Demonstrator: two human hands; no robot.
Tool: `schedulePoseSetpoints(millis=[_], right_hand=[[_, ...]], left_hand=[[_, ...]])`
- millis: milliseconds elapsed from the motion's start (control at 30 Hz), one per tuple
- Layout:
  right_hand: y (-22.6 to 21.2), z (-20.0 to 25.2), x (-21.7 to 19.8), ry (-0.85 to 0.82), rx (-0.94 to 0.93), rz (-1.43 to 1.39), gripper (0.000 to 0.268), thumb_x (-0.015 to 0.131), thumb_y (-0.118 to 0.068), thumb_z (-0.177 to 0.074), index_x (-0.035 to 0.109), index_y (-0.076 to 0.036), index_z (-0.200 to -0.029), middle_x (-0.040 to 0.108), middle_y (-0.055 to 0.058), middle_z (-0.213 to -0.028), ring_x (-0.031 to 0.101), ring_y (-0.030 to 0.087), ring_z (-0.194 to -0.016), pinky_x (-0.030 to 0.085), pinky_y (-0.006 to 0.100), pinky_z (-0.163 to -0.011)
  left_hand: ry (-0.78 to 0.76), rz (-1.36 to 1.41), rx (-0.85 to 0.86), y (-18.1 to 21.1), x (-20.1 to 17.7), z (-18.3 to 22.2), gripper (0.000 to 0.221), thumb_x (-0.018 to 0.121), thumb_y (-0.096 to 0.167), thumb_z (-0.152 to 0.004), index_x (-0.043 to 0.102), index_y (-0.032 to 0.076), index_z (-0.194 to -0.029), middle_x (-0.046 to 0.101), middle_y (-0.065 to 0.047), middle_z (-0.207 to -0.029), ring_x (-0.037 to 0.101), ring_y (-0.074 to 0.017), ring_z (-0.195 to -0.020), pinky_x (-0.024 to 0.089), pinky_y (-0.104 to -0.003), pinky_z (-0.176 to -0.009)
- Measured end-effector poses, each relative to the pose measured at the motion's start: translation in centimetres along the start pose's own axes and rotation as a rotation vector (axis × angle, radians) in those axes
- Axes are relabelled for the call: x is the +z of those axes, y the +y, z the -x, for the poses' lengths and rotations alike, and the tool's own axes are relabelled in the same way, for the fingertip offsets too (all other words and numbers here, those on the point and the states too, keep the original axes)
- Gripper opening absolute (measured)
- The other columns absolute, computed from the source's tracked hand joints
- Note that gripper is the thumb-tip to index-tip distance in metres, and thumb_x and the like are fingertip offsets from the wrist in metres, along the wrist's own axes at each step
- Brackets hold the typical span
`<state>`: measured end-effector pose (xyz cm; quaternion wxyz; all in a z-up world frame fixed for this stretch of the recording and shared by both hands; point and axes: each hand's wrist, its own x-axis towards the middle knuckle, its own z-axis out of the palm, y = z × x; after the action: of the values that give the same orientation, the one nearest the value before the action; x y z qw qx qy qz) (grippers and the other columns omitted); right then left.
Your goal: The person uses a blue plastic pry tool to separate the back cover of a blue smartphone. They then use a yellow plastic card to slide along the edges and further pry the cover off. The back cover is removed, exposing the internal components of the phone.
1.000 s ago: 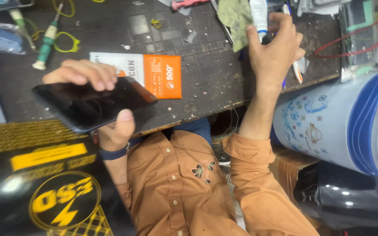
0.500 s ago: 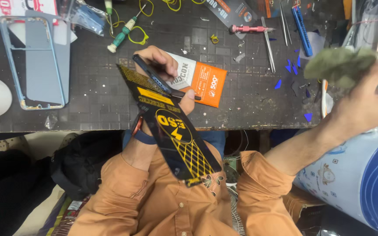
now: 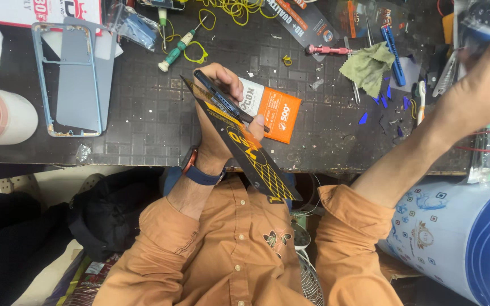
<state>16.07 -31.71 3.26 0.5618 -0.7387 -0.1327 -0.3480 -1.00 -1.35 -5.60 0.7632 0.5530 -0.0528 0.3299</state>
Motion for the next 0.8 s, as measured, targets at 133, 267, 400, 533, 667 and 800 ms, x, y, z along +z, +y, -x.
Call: schedulePoseSetpoints(millis=[133,267,400,533,667,800], right_hand=[[-8.0,2.7,2.7,-0.137,-0.126,-0.191,0.048,0.066,-0.034,-0.118,0.068,0.011,-0.133,0.073,0.020,-0.122,0.075,0.027,-0.107,0.063,0.040,-0.092],[-20.3,7.9,6.7,-0.295,-0.165,-0.325,0.050,0.063,-0.041,-0.108,0.063,0.001,-0.134,0.070,0.016,-0.123,0.072,0.024,-0.111,0.065,0.037,-0.098],[-30.1,9.8,8.0,-0.579,0.022,-0.406,0.037,0.076,-0.020,-0.099,0.060,-0.007,-0.129,0.067,0.016,-0.124,0.070,0.026,-0.121,0.057,0.036,-0.104],[-32.1,10.3,8.3,-0.694,0.027,-0.442,0.041,0.078,-0.022,-0.097,0.059,-0.007,-0.130,0.065,0.015,-0.124,0.069,0.025,-0.120,0.057,0.035,-0.103],[-29.2,10.1,7.8,-0.687,0.011,-0.449,0.045,0.080,-0.023,-0.095,0.058,-0.006,-0.130,0.063,0.013,-0.124,0.067,0.023,-0.119,0.057,0.035,-0.101],[-28.3,10.6,8.0,-0.662,-0.016,-0.453,0.049,0.082,-0.025,-0.093,0.057,-0.006,-0.131,0.061,0.012,-0.123,0.066,0.022,-0.118,0.056,0.034,-0.100]], left_hand=[[0.005,-0.012,-0.017,0.0,0.1,-0.1,0.063,0.081,0.003,-0.078,0.036,0.011,-0.122,0.045,-0.004,-0.102,0.046,-0.0100,-0.093,0.044,-0.025,-0.085],[-0.003,-0.024,-0.014,-0.2,0.1,-0.5,0.062,0.083,0.005,-0.080,0.037,0.011,-0.122,0.046,-0.004,-0.103,0.048,-0.0095,-0.094,0.045,-0.024,-0.085],[0.011,-0.011,-0.034,-0.4,-0.2,-0.3,0.063,0.084,0.005,-0.080,0.037,0.011,-0.122,0.046,-0.004,-0.104,0.048,-0.0098,-0.093,0.046,-0.025,-0.085],[0.026,0.016,-0.056,-1.0,-0.2,0.0,0.063,0.086,0.006,-0.081,0.037,0.010,-0.122,0.046,-0.004,-0.104,0.048,-0.0102,-0.093,0.046,-0.025,-0.085],[0.037,0.021,-0.070,-1.3,-0.5,0.5,0.064,0.087,0.006,-0.081,0.037,0.010,-0.121,0.046,-0.004,-0.105,0.048,-0.0105,-0.093,0.047,-0.025,-0.085],[0.036,0.015,-0.064,-1.2,-0.5,0.5,0.064,0.088,0.007,-0.082,0.037,0.010,-0.121,0.046,-0.004,-0.105,0.048,-0.0108,-0.092,0.047,-0.025,-0.085]])
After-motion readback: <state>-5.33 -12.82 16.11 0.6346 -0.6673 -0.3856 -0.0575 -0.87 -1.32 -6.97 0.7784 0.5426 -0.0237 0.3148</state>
